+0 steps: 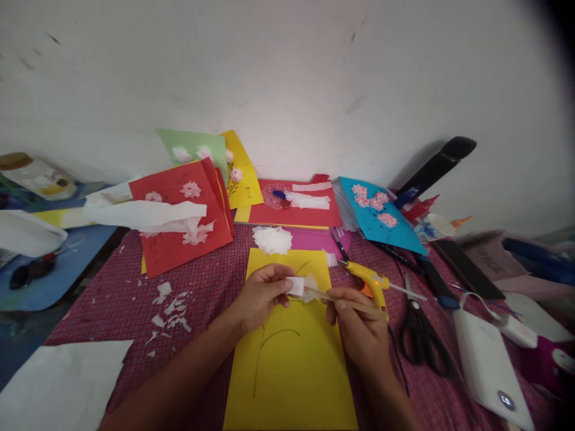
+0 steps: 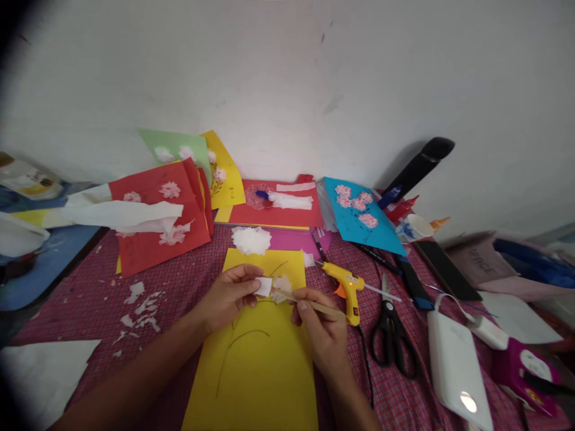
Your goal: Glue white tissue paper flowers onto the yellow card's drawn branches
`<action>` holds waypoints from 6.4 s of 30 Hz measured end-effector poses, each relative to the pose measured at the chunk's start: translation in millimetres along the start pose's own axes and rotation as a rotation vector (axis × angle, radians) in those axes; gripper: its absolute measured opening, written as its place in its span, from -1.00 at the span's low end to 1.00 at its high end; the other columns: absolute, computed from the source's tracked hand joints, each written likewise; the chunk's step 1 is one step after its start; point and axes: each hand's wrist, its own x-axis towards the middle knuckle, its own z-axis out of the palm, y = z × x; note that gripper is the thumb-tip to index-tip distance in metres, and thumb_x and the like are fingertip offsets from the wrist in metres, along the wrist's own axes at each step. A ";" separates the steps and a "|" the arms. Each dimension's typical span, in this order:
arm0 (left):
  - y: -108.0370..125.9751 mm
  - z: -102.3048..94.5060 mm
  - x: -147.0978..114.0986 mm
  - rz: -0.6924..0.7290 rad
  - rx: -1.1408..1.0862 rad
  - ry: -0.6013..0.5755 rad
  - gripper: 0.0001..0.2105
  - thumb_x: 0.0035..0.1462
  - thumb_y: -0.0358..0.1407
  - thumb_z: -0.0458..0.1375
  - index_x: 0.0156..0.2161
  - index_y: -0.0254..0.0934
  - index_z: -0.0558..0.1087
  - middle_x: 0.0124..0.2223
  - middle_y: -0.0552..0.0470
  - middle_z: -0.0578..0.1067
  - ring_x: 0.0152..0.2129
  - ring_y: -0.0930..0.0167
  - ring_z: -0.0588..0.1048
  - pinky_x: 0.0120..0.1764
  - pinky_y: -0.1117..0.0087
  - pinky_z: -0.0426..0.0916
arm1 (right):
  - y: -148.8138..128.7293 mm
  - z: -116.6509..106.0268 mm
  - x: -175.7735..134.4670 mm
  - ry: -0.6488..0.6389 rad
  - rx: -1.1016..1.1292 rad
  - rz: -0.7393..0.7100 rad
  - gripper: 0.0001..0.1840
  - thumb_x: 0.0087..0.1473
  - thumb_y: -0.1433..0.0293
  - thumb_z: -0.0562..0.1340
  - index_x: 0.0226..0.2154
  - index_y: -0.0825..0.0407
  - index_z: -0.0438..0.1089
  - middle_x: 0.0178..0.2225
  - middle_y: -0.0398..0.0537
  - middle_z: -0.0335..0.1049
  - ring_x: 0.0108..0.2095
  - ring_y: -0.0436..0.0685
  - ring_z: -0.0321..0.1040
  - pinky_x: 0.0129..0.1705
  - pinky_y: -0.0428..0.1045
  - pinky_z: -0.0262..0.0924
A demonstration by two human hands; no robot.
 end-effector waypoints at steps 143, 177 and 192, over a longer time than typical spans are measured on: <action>-20.9 22.1 -61.7 0.048 -0.019 0.082 -0.60 -0.12 -0.46 0.35 -0.14 -0.29 0.36 -0.39 0.08 0.49 -0.38 0.37 0.56 -0.30 0.40 0.40 | -57.0 0.5 -48.5 -0.509 -0.721 -0.670 -0.65 0.12 0.55 0.13 -0.02 0.03 0.34 -0.13 0.08 0.42 -0.17 0.15 0.39 -0.16 0.06 0.33; -34.7 24.4 -61.1 0.142 -0.019 0.097 -0.71 0.01 -0.32 0.32 -0.15 -0.28 0.40 -0.28 0.03 0.52 -0.35 0.43 0.51 -0.24 0.36 0.42 | -38.4 19.4 -47.6 -0.279 -0.426 -0.481 -0.76 0.16 0.55 0.12 -0.13 -0.01 0.30 -0.11 0.08 0.35 -0.02 0.18 0.32 0.01 0.14 0.32; -40.3 32.7 -72.7 0.122 -0.019 0.117 -0.59 -0.02 -0.22 0.35 -0.06 -0.30 0.43 -0.11 -0.16 0.56 -0.30 0.36 0.54 -0.21 0.30 0.42 | -30.8 16.0 -53.4 -0.305 -0.452 -0.520 -0.73 0.20 0.56 0.10 -0.08 -0.01 0.31 -0.10 0.06 0.40 -0.04 0.13 0.36 -0.01 0.09 0.35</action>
